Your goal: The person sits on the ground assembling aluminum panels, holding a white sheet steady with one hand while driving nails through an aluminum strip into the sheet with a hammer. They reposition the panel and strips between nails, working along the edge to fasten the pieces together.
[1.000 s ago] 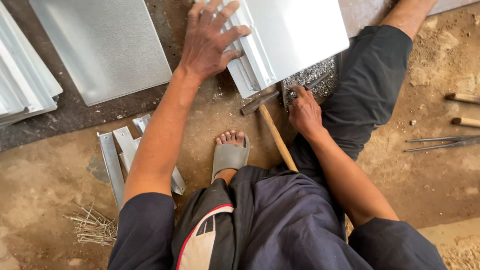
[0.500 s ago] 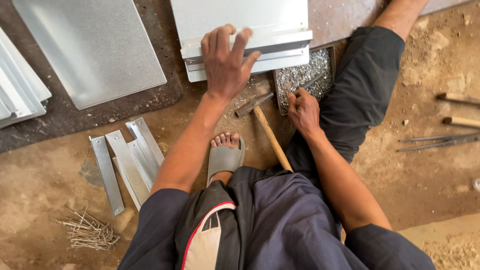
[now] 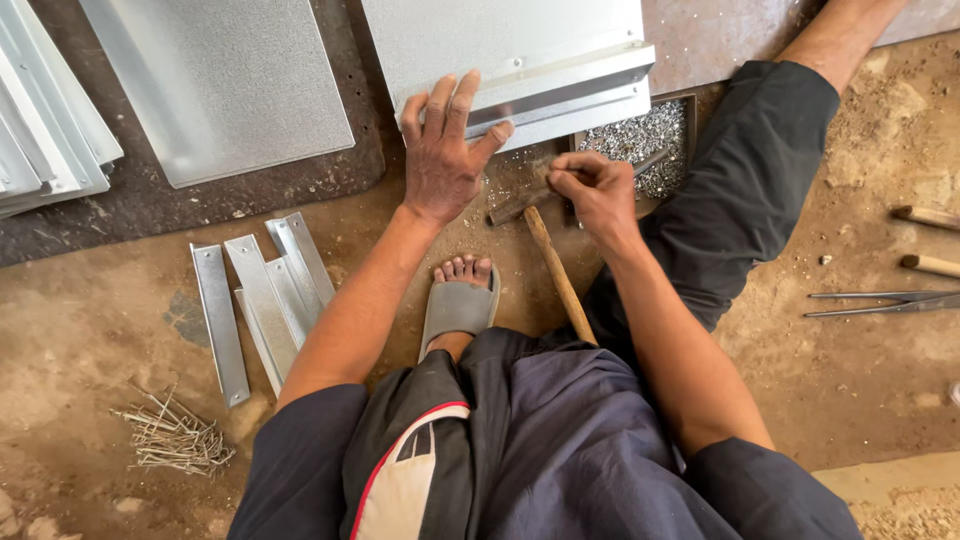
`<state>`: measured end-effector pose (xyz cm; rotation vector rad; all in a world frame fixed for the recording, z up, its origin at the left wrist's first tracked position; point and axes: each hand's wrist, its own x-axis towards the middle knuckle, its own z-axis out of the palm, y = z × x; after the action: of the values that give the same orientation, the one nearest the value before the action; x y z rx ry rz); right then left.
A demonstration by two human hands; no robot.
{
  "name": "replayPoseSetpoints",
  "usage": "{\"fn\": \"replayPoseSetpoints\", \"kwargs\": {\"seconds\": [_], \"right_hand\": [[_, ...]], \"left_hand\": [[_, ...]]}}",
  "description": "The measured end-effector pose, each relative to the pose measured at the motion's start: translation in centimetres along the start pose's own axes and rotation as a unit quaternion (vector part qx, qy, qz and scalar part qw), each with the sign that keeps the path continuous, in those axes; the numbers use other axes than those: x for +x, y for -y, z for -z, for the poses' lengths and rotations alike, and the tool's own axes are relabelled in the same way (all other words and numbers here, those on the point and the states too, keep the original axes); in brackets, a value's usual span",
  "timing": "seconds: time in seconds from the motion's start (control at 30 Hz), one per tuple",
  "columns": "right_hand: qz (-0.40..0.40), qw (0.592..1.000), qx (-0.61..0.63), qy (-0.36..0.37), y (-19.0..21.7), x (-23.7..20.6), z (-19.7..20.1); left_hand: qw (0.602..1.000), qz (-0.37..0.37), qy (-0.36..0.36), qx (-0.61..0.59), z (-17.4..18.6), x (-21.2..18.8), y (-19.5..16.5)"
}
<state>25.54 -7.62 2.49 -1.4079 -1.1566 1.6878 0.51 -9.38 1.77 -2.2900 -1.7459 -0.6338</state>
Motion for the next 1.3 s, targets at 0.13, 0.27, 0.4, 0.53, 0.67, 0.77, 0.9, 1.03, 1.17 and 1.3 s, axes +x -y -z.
{"fn": "replayPoseSetpoints", "kwargs": {"seconds": [0.13, 0.27, 0.4, 0.53, 0.67, 0.77, 0.9, 1.03, 1.17, 1.3], "right_hand": [[0.02, 0.997, 0.068, -0.019, -0.5, 0.2, -2.1], [0.057, 0.992, 0.109, -0.035, -2.0, -0.1, -3.0], [0.044, 0.994, 0.075, -0.074, -3.4, 1.0, -3.6], [0.156, 0.983, 0.056, -0.072, -3.6, 3.2, -4.6], [0.17, 0.983, 0.031, -0.07, -2.2, 4.0, -5.0], [0.136, 0.987, 0.076, -0.042, -1.5, 1.9, -3.8], [0.066, 0.962, -0.264, -0.022, -2.5, -3.4, -1.4], [0.003, 0.854, -0.498, 0.152, -3.0, -7.7, -0.5], [-0.083, 0.917, -0.349, 0.174, 1.3, -10.3, 1.2], [-0.151, 0.966, -0.074, 0.196, 6.5, -12.3, 2.7]], "left_hand": [[1.0, -0.005, -0.021, -0.01, 0.6, 0.0, 0.1], [1.0, -0.007, -0.013, -0.027, 1.4, 0.5, -0.1], [0.998, -0.003, 0.01, -0.055, 3.4, 2.0, -0.3], [0.996, 0.017, 0.006, -0.089, 6.3, 3.8, -0.8], [0.995, 0.022, 0.013, -0.092, 7.3, 4.8, -0.6], [0.996, 0.021, 0.013, -0.09, 5.9, 4.3, -0.5], [0.996, 0.02, -0.032, -0.081, 2.7, 2.6, -1.2], [0.996, 0.037, -0.026, -0.078, 0.9, 0.9, -1.4], [0.995, 0.037, -0.031, -0.084, 0.6, 0.2, -1.2], [0.996, 0.037, -0.022, -0.074, 1.0, 0.2, -1.4]]}}
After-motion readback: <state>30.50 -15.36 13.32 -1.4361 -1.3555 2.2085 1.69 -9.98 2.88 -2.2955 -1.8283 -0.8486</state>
